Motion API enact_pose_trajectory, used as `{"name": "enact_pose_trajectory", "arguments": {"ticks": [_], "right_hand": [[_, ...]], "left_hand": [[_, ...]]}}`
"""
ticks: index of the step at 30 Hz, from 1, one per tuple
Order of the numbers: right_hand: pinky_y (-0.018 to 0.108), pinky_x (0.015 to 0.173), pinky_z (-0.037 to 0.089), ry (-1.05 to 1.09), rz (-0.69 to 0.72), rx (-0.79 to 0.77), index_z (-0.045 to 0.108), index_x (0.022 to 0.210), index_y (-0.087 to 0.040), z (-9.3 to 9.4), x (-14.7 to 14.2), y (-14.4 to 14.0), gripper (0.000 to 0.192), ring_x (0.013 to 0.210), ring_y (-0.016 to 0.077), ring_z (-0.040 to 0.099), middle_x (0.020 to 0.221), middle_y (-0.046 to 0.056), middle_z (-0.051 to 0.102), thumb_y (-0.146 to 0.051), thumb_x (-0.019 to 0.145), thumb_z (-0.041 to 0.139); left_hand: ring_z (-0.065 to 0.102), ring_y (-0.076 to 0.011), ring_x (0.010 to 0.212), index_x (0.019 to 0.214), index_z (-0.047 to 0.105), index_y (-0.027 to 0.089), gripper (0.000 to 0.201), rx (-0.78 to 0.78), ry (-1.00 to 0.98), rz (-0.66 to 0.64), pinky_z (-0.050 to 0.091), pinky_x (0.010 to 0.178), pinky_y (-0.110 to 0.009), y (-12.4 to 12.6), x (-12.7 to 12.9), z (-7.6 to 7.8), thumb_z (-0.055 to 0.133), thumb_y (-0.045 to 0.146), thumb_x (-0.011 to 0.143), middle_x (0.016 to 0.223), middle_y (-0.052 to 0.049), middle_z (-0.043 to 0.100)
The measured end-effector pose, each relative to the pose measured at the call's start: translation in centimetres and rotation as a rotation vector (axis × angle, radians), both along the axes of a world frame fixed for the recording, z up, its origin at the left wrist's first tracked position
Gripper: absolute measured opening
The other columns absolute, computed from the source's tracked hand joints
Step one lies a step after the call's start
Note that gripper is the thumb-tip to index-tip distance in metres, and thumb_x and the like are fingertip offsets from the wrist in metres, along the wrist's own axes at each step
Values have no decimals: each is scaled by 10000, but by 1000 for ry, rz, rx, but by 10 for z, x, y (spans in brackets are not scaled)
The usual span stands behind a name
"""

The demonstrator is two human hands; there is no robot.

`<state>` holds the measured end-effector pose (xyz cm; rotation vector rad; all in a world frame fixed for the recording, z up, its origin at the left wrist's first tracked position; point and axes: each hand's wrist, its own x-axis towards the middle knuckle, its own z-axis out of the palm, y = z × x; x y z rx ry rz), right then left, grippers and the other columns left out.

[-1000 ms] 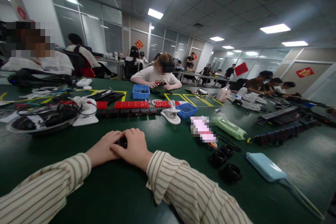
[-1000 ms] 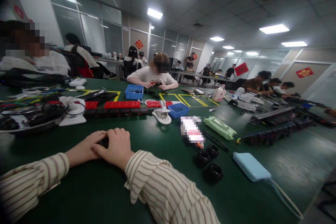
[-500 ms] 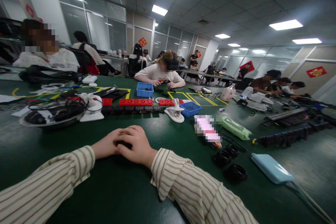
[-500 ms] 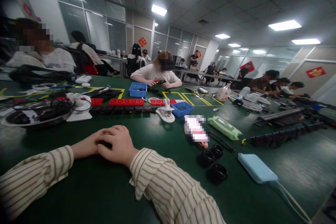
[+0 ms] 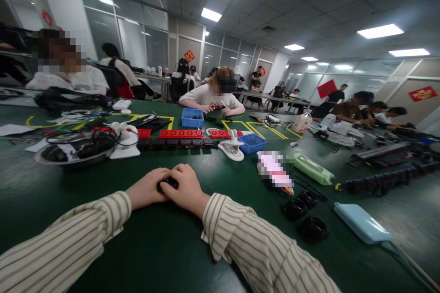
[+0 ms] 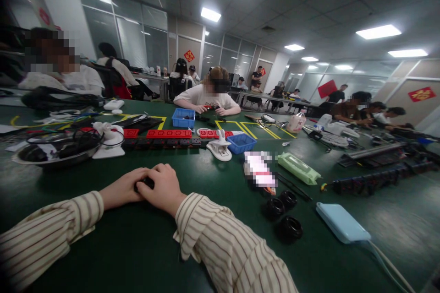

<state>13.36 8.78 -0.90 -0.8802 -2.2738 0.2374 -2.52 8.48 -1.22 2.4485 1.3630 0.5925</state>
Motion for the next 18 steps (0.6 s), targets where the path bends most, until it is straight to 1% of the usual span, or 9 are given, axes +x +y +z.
{"name": "enact_pose_trajectory", "arguments": {"ticks": [3, 6, 8, 10, 12, 13, 15, 17, 18], "right_hand": [[289, 833, 390, 33, 140, 3, 584, 928, -165, 5, 2, -1, 162, 891, 150, 493, 921, 29, 566, -200, 771, 577], [286, 904, 385, 51, 283, -28, 545, 1018, -169, 8, 4, -4, 282, 982, 141, 504, 1021, 31, 575, -92, 749, 508], [294, 943, 373, 69, 301, -39, 500, 1107, -176, 8, 4, -6, 390, 1079, 146, 467, 1142, 48, 523, -70, 732, 477], [314, 976, 354, 92, 254, -30, 429, 1202, -167, 8, 4, -9, 478, 1172, 165, 394, 1265, 80, 420, -106, 732, 494], [346, 998, 328, 106, 159, -24, 372, 1254, -157, 8, 3, -11, 540, 1211, 191, 341, 1313, 103, 347, -192, 744, 548], [362, 998, 321, 107, 105, -29, 370, 1253, -159, 8, 2, -12, 554, 1204, 202, 340, 1300, 105, 351, -244, 745, 576], [384, 964, 339, 99, -4, -56, 417, 1196, -171, 7, 0, -11, 525, 1138, 212, 387, 1209, 93, 412, -336, 738, 613], [382, 896, 374, 75, -93, -84, 489, 1073, -178, 5, -2, -8, 431, 1034, 212, 438, 1073, 72, 467, -399, 728, 626], [375, 862, 385, 62, -127, -91, 514, 1004, -179, 4, -2, -7, 388, 988, 210, 451, 1015, 62, 479, -420, 723, 630]], "left_hand": [[513, -237, 1020, 983, 576, 182, 382, -7, -29, -29, 390, 934, -344, 3, -7, -4, 571, 225, 604, 1070, -50, 578], [511, -236, 1042, 1011, 569, 182, 409, -73, -85, -35, 393, 946, -354, 6, -14, -7, 574, 242, 607, 1106, -51, 569], [520, -238, 1038, 960, 594, 180, 341, -139, -96, -38, 401, 940, -356, 7, -17, -8, 568, 259, 629, 1090, -49, 582], [523, -247, 1038, 919, 609, 175, 290, -181, -94, -47, 404, 936, -363, 8, -18, -8, 561, 271, 649, 1078, -54, 590], [509, -261, 1059, 978, 589, 168, 351, -171, -104, -50, 392, 947, -378, 8, -17, -7, 569, 276, 645, 1116, -69, 572], [501, -266, 1072, 1037, 559, 163, 419, -151, -118, -42, 385, 954, -385, 8, -16, -7, 581, 280, 636, 1145, -79, 553], [489, -272, 1085, 1123, 495, 157, 543, -108, -137, -13, 373, 963, -393, 6, -12, -5, 618, 303, 615, 1183, -95, 520], [507, -267, 1046, 1137, 470, 160, 597, -79, -133, 26, 394, 933, -393, 3, -7, -4, 652, 343, 599, 1145, -91, 529], [521, -263, 1008, 1112, 480, 160, 582, -64, -119, 45, 410, 905, -391, 2, -5, -3, 659, 358, 595, 1100, -84, 544]]}}
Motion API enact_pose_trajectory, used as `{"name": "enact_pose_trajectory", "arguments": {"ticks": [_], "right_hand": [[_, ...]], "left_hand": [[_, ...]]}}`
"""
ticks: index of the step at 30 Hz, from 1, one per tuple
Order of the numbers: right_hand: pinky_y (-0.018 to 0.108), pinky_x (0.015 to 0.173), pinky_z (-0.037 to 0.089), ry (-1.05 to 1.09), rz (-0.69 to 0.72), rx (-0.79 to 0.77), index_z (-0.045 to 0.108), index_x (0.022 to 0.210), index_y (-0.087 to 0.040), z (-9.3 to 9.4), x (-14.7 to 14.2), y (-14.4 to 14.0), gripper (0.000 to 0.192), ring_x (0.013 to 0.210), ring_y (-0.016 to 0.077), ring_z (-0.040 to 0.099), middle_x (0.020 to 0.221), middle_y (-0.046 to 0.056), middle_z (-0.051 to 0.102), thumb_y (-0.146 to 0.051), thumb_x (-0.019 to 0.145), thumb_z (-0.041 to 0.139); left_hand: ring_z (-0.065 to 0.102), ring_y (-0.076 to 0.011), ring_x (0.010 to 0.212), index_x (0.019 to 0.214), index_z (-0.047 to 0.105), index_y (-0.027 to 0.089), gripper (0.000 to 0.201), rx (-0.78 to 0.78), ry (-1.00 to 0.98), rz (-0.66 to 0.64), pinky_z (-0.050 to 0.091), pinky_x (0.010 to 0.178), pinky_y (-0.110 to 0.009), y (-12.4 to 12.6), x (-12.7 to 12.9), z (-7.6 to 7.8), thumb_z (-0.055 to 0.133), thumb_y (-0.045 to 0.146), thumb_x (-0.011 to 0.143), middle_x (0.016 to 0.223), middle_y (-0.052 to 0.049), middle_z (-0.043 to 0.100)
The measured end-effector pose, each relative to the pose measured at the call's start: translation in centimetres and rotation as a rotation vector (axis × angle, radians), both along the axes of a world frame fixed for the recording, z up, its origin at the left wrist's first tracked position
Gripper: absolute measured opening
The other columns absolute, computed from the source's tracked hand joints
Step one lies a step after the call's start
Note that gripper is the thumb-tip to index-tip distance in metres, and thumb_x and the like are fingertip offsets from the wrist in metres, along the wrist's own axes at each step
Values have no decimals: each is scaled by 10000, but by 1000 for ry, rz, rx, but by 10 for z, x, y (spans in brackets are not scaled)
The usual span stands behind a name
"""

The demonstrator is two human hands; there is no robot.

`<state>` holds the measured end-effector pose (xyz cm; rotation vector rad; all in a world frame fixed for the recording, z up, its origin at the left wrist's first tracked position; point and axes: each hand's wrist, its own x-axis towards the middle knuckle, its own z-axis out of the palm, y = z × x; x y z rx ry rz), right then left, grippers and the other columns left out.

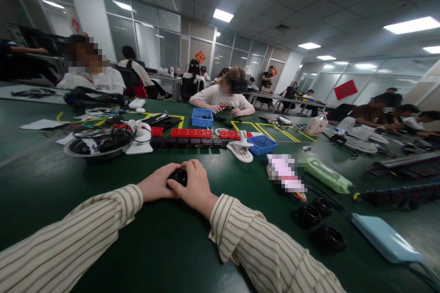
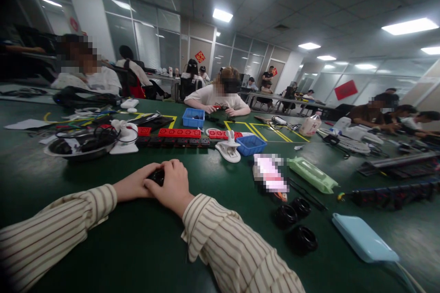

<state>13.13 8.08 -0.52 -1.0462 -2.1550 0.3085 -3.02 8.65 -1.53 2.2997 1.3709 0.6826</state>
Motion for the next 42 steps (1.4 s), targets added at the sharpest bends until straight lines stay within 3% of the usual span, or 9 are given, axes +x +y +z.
{"name": "enact_pose_trajectory", "arguments": {"ticks": [5, 11, 15, 20, 23, 28, 34, 37, 42], "right_hand": [[344, 794, 391, -15, -33, 18, 550, 882, -177, -3, -1, 4, 286, 888, 197, 466, 909, 43, 517, -389, 713, 641], [323, 877, 368, 16, 273, 46, 560, 999, -188, 0, 3, 6, 312, 952, 170, 491, 988, 22, 586, -106, 699, 540], [327, 944, 339, 34, 389, 52, 554, 1037, -208, 1, 5, 7, 355, 1030, 154, 486, 1094, 10, 573, -83, 706, 520], [378, 983, 306, 59, 303, 78, 464, 1177, -189, 0, 6, 5, 445, 1166, 201, 387, 1249, 79, 452, -292, 762, 589], [365, 928, 350, 105, 193, 69, 474, 1118, -155, -3, 4, 7, 423, 1067, 203, 442, 1123, 84, 505, -337, 758, 602], [337, 790, 391, 69, -15, 52, 521, 892, -155, -7, -3, 7, 304, 867, 193, 473, 886, 47, 521, -379, 723, 638], [325, 824, 369, 34, 103, 114, 555, 911, -169, -3, -1, 0, 162, 890, 182, 472, 911, 38, 563, -222, 760, 573], [324, 862, 365, 20, 228, 133, 569, 946, -175, -3, 1, -4, 216, 927, 173, 482, 945, 33, 588, -115, 747, 512], [380, 950, 339, 86, 257, 222, 538, 1087, -172, 5, 6, -6, 296, 1037, 203, 467, 1089, 69, 566, -230, 798, 510]], "left_hand": [[529, -237, 899, 931, 542, 153, 332, 92, 89, 13, 418, 850, -380, -2, 5, 3, 605, 296, 638, 931, -63, 568], [502, -247, 1011, 987, 558, 157, 402, -15, 7, -60, 378, 937, -384, 4, -5, 3, 605, 247, 598, 1034, -60, 566], [505, -261, 1037, 1041, 541, 159, 484, -32, -38, -47, 377, 948, -391, 6, -8, -3, 617, 237, 570, 1083, -68, 561], [511, -282, 1016, 1067, 512, 150, 587, 21, 9, -22, 399, 911, -414, 3, -5, -5, 689, 383, 558, 1090, -96, 551], [520, -282, 958, 1003, 519, 139, 602, 84, 86, 24, 414, 866, -420, -2, -1, 1, 710, 460, 532, 1013, -98, 565], [523, -263, 886, 894, 549, 147, 404, 203, 212, 49, 402, 845, -414, -8, 5, 7, 652, 427, 623, 902, -85, 579], [516, -248, 950, 957, 579, 135, 404, 150, 88, 33, 402, 881, -370, -4, -1, -4, 660, 324, 609, 987, -93, 582], [507, -256, 1000, 987, 583, 153, 443, 100, 29, 29, 387, 917, -376, -1, -7, -11, 670, 334, 592, 1036, -84, 577], [515, -262, 998, 982, 592, 147, 452, 76, 3, 16, 393, 921, -383, -1, -9, -14, 666, 402, 616, 1034, -86, 581]]}}
